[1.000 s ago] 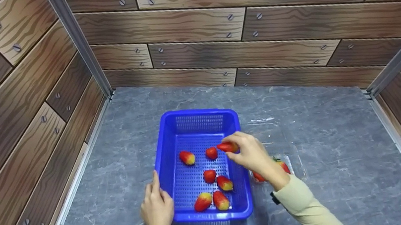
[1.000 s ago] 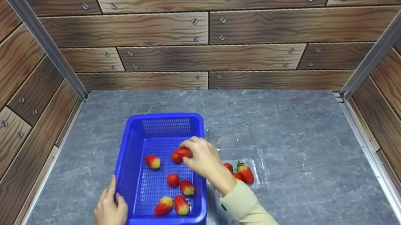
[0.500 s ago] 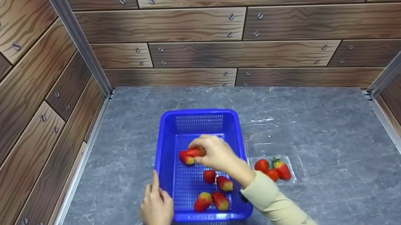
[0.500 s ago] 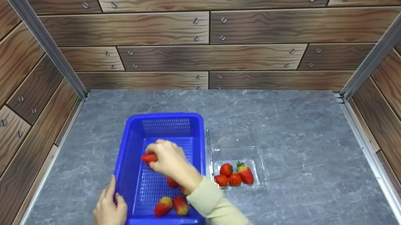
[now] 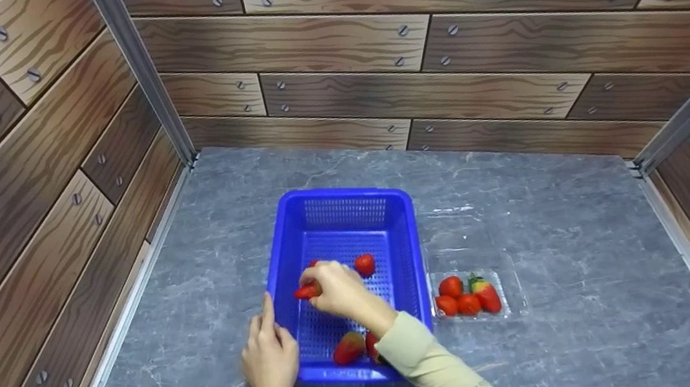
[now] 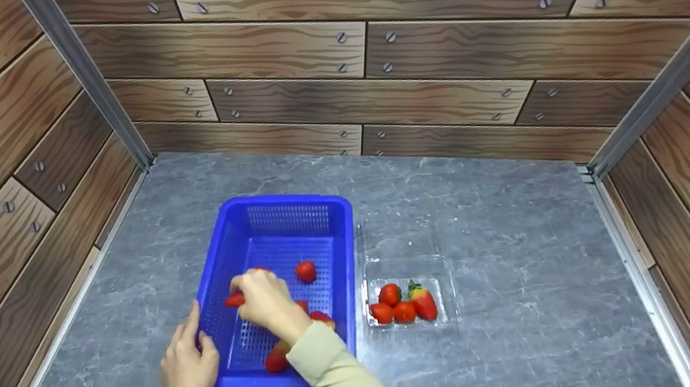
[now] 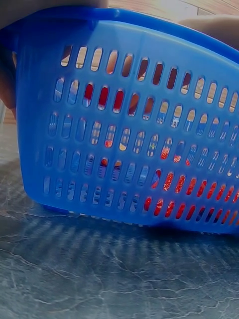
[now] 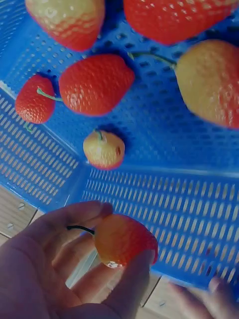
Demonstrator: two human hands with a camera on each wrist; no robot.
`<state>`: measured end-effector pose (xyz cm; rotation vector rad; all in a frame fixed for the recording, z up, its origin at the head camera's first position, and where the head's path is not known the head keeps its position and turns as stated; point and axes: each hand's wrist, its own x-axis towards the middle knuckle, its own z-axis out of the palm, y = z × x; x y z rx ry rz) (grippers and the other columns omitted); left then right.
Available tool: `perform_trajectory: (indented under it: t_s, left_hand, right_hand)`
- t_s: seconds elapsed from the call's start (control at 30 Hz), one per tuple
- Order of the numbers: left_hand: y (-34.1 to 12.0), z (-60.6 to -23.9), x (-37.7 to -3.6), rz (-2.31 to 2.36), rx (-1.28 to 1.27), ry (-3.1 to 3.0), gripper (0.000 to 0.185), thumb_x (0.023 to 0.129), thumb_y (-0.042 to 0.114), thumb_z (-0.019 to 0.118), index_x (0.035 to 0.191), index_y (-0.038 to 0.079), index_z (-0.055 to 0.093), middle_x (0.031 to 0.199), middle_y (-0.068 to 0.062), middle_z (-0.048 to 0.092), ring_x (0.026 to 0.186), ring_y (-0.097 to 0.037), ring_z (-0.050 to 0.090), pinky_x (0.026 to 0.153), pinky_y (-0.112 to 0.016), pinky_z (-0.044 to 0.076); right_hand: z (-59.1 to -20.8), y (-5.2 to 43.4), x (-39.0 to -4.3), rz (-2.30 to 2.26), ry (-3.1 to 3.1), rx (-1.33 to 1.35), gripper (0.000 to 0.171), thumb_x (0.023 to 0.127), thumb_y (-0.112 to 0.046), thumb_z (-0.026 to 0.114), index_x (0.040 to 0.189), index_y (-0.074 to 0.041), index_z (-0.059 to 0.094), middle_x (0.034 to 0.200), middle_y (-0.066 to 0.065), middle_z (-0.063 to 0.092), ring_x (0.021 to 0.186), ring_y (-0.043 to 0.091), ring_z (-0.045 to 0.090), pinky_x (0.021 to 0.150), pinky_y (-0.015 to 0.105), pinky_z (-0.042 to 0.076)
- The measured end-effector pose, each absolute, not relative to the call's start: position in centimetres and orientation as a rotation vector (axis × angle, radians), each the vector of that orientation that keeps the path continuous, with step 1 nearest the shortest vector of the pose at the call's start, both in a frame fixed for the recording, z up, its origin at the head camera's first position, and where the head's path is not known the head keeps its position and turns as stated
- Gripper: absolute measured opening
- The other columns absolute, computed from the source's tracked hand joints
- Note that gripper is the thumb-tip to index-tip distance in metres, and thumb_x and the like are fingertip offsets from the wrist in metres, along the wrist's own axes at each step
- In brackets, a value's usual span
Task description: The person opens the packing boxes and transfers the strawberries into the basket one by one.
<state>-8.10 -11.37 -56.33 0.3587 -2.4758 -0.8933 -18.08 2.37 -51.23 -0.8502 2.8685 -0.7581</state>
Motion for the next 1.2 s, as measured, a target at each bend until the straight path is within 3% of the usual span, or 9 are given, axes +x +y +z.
perform_trajectory:
  t_s: [0.4, 0.67, 1.2]
  left_hand:
    - [-11.4, -56.3, -7.9, -0.886, 0.387, -2.501, 0.059, 0.084, 0.003, 0.061, 0.142, 0.012, 0.056, 0.103, -0.012, 0.066, 0.064, -0.040, 0.061, 0.055, -0.053, 0.048]
    - [-11.3, -56.2, -7.9, -0.889, 0.402, -2.510, 0.059, 0.085, 0.004, 0.061, 0.142, 0.014, 0.056, 0.101, -0.011, 0.065, 0.059, -0.037, 0.059, 0.051, -0.051, 0.046]
    - [-11.3, -56.2, -8.0, -0.896, 0.409, -2.515, 0.059, 0.084, 0.004, 0.061, 0.142, 0.014, 0.056, 0.104, -0.012, 0.066, 0.064, -0.041, 0.062, 0.053, -0.053, 0.047]
  right_hand:
    - [-54.7, 2.0, -18.1, -0.516, 2.865, -1.024, 0.032, 0.074, -0.011, 0.077, 0.105, -0.015, 0.075, 0.091, 0.003, 0.067, 0.078, 0.022, 0.065, 0.061, 0.039, 0.054]
    - [-55.3, 2.2, -18.4, -0.469, 2.841, -1.095, 0.025, 0.072, -0.009, 0.076, 0.096, -0.016, 0.074, 0.087, 0.001, 0.067, 0.075, 0.020, 0.065, 0.057, 0.038, 0.052]
    - [-55.3, 2.4, -18.4, -0.452, 2.811, -1.052, 0.029, 0.068, -0.003, 0.074, 0.094, -0.015, 0.075, 0.089, 0.001, 0.068, 0.077, 0.018, 0.065, 0.059, 0.034, 0.053]
